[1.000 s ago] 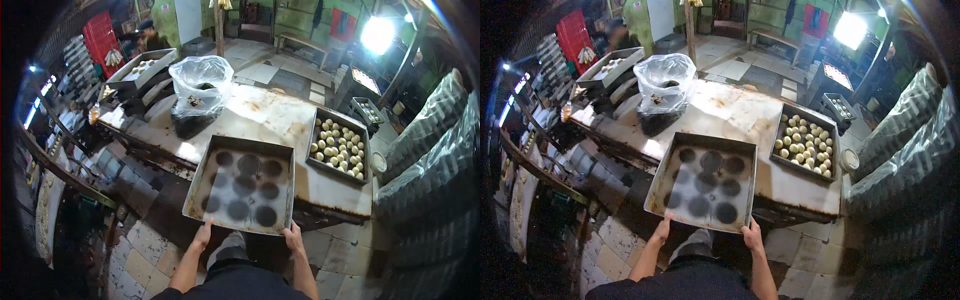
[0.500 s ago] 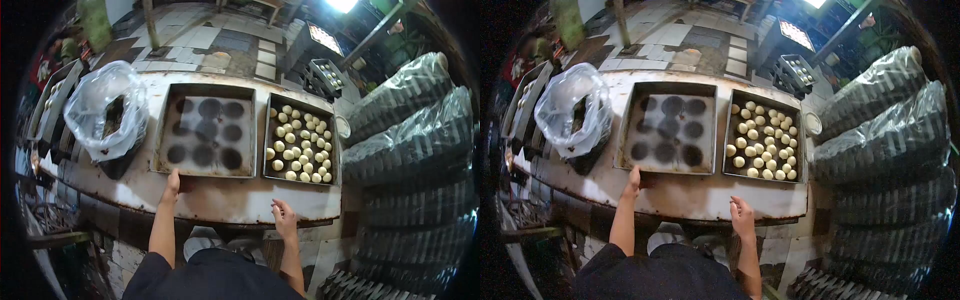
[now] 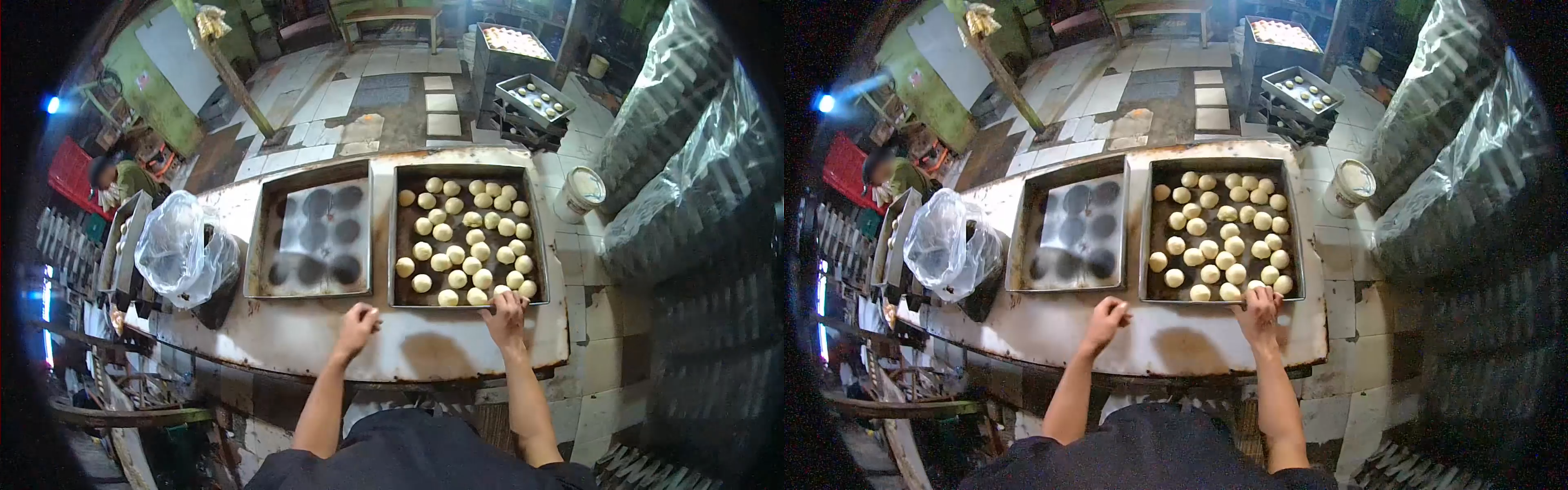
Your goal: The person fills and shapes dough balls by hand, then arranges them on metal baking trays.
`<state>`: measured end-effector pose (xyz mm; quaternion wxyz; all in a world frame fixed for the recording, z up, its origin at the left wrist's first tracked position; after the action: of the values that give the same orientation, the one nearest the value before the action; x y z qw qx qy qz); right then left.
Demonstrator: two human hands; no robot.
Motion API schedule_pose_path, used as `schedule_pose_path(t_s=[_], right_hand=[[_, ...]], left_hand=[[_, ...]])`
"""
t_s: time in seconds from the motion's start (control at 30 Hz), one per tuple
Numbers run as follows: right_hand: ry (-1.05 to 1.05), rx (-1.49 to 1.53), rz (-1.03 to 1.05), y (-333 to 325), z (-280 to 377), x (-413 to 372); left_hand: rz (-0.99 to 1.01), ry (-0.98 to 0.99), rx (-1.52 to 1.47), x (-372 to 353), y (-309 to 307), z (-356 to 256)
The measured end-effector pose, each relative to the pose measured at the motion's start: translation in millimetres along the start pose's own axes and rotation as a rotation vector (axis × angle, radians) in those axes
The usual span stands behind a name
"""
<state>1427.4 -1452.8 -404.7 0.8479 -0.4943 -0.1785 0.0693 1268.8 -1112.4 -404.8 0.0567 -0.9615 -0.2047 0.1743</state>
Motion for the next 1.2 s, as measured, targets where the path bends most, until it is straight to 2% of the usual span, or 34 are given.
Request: schedule_pose_path(t_s=[0.1, 0.13, 0.17, 0.2, 0.23, 0.27, 0.33, 0.4, 0.43, 0.47, 0.5, 0.57, 0.6, 0.67, 0.73, 0.8, 0.87, 0.93, 1.0, 1.07, 1.1, 1.13, 1.2], right_hand=[[-0.014, 0.027, -0.036, -12.1, -10.9, -3.0], [-0.006, 0.037, -0.052, -14.7, -11.6, -10.2], [0.012, 0.061, -0.011, -16.6, -19.1, -20.5], [0.026, 0.013, -0.021, -23.4, -20.8, -29.8], [0.051, 0.024, -0.001, -28.8, -28.2, -41.9], [0.074, 0.030, 0.019, -34.3, -35.0, -50.4], [0.082, 0.008, 0.036, -46.8, -36.7, -55.5], [0.053, 0.004, 0.049, -49.0, -45.7, -55.5], [0.030, -0.007, 0.041, -43.4, -51.0, -57.2], [0.025, 0.008, 0.036, -49.6, -44.7, -55.5], [0.034, 0.007, 0.014, -51.4, -39.8, -55.8], [0.017, 0.003, -0.013, -52.3, -33.7, -53.3], [0.004, -0.001, -0.019, -51.5, -33.6, -54.0], [0.032, -0.047, 0.028, -48.7, -31.6, -55.5], [0.060, -0.137, 0.063, -58.6, -17.9, -57.2], [0.054, -0.089, 0.030, -50.8, -17.6, -62.1], [0.087, -0.019, -0.010, -50.7, 6.2, -72.5], [0.131, 0.138, -0.183, -45.3, 47.8, -92.2], [0.139, 0.377, -0.196, -31.4, 95.0, -117.1], [0.160, 0.553, -0.179, -15.6, 156.9, -146.5], [0.078, 0.502, -0.129, -7.5, 186.2, -160.0], [0.003, 0.472, -0.113, -1.6, 221.2, -171.7], [0.025, 0.533, 0.094, 22.0, 279.3, -193.7]], left_hand=[[0.022, 0.351, 0.368, 13.2, 81.7, -70.2], [0.107, 0.369, 0.352, 19.9, 106.3, -89.2], [0.177, 0.419, 0.469, 28.6, 129.4, -100.6], [0.265, 0.525, 0.560, 47.7, 151.4, -89.9], [0.295, 0.492, 0.791, 53.9, 174.4, -87.7], [0.306, 0.671, 0.829, 65.1, 196.8, -77.3], [0.389, 0.522, 1.150, 75.9, 234.9, -84.5], [0.319, 0.832, 1.314, 82.8, 268.2, -47.5], [0.324, 0.823, 1.257, 85.4, 275.1, -48.9], [0.222, 0.882, 1.150, 92.8, 278.9, -46.7], [0.414, 0.667, 1.090, 97.3, 276.7, -63.3], [0.496, 0.707, 0.938, 98.8, 260.4, -83.2], [0.462, 0.743, 0.798, 77.9, 238.7, -117.9], [0.466, 0.688, 0.283, 26.4, 167.7, -168.6], [0.425, 0.510, -0.067, -14.6, 88.8, -160.4], [0.374, 0.242, -0.427, -60.0, 4.1, -113.7], [0.104, -0.079, -0.763, -122.4, -67.0, -33.8], [0.079, -0.060, -0.475, -191.9, -133.6, 50.0], [-0.177, -0.260, -0.496, -277.6, -178.6, 113.3], [-0.426, -0.338, -0.761, -351.5, -206.0, 178.1], [-0.503, -0.352, -0.814, -381.4, -214.3, 195.0], [-0.577, -0.368, -0.864, -407.9, -223.0, 206.6], [-0.650, -0.365, -0.933, -435.3, -233.5, 208.4]])
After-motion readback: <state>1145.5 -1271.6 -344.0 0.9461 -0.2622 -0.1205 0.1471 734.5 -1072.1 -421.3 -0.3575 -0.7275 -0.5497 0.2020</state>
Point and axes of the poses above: each hand's wrist, its own x-axis towards the middle knuckle, its own y-axis out of the palm, z = x × y, the point moved 4 cm from there along x, towards the middle knuckle, and after that the axes turned 5 degrees about y, right-handed, at the moved point
